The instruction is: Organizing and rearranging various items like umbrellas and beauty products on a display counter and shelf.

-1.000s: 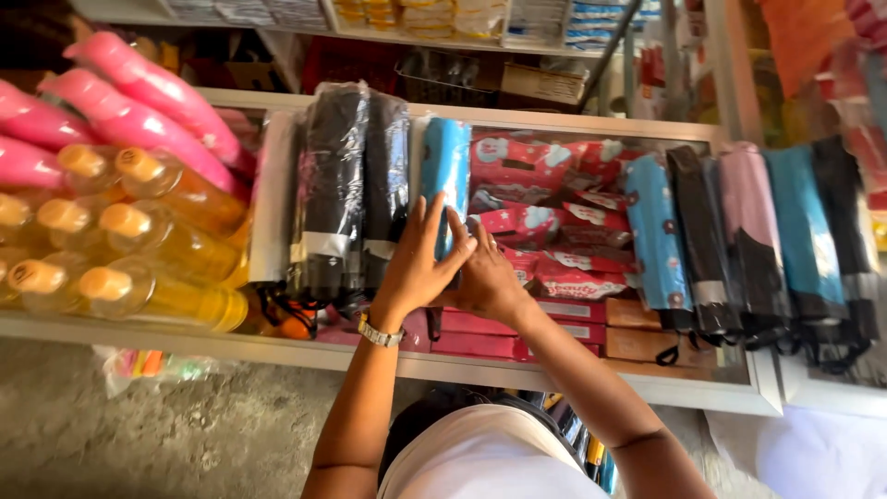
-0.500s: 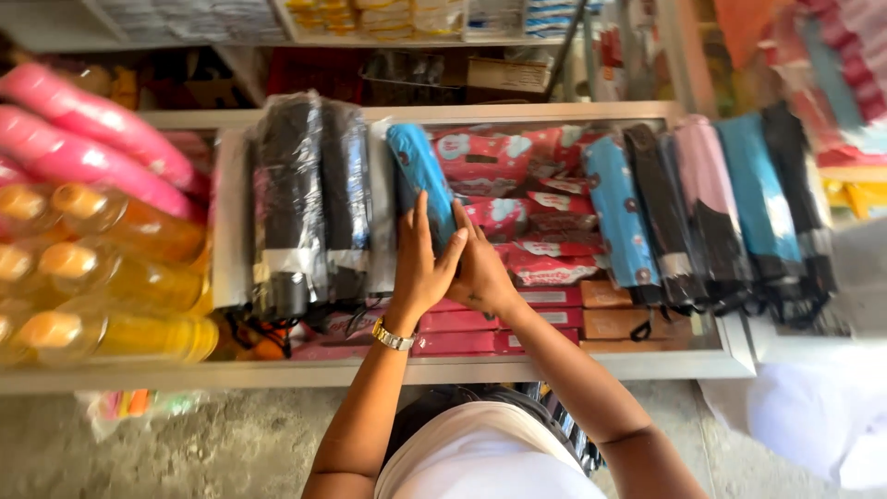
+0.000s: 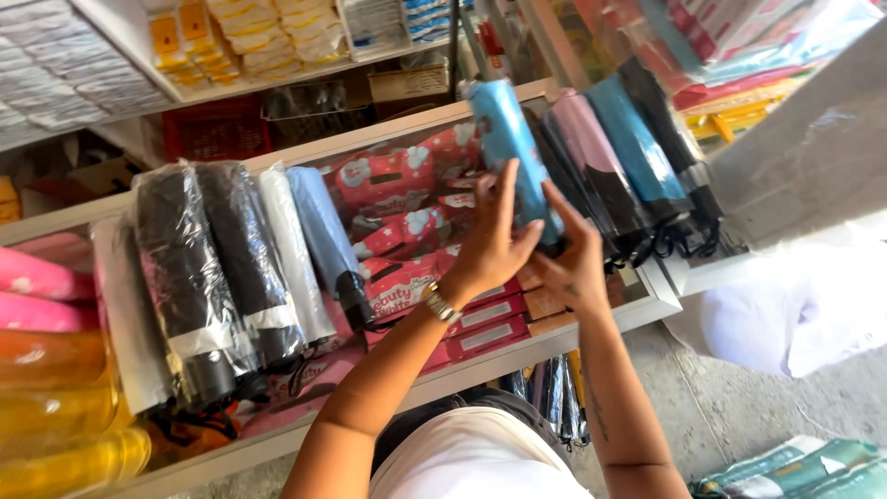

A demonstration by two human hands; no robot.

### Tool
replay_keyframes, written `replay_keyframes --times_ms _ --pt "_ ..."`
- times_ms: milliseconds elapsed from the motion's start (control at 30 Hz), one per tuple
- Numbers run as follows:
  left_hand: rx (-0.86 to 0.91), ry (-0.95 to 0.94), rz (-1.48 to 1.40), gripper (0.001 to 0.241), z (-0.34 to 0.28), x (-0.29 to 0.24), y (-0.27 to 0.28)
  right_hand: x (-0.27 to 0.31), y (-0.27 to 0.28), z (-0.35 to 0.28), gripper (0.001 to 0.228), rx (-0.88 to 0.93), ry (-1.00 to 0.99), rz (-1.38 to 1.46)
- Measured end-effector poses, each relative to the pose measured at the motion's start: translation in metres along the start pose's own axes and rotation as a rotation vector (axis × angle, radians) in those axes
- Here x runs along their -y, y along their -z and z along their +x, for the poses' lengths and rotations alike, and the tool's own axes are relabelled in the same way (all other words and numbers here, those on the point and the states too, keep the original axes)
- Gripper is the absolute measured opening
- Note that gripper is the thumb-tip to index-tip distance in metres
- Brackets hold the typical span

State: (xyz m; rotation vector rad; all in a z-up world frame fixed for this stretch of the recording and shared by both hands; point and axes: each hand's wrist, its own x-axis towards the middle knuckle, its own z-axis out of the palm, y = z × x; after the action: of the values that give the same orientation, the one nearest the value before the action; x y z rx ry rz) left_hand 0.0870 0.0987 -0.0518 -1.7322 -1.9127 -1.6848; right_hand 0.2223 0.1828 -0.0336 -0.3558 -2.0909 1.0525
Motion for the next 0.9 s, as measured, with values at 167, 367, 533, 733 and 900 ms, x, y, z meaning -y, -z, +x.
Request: replay_keyframes --times_ms 167,367,533,733,900 --pt "0.204 0.036 -0.191 0.094 0.048 -0.012 -0.068 0.005 0.054 0.009 0.075 -0.197 -0.15 -0.353" --pt "0.496 0.122 -0.105 0.105 0.059 0.006 -0.137 -0.043 0.085 0.001 0.072 -0.238 -0.131 -0.791" --pt "0.641 0.127 -0.02 0.107 0.054 0.008 -0.14 -0.043 0.089 -0.009 0.078 -0.233 -0.156 -0.873" --pt "0.704 0.083 -0.014 0.108 0.051 -0.021 -0.067 -0.023 0.075 0.0 0.075 -0.267 -0.158 -0.953" --pt "0.364 -0.044 0.085 0.101 0.031 -0.042 0.036 0.019 0.02 0.024 0.06 -0.179 0.052 -0.663"
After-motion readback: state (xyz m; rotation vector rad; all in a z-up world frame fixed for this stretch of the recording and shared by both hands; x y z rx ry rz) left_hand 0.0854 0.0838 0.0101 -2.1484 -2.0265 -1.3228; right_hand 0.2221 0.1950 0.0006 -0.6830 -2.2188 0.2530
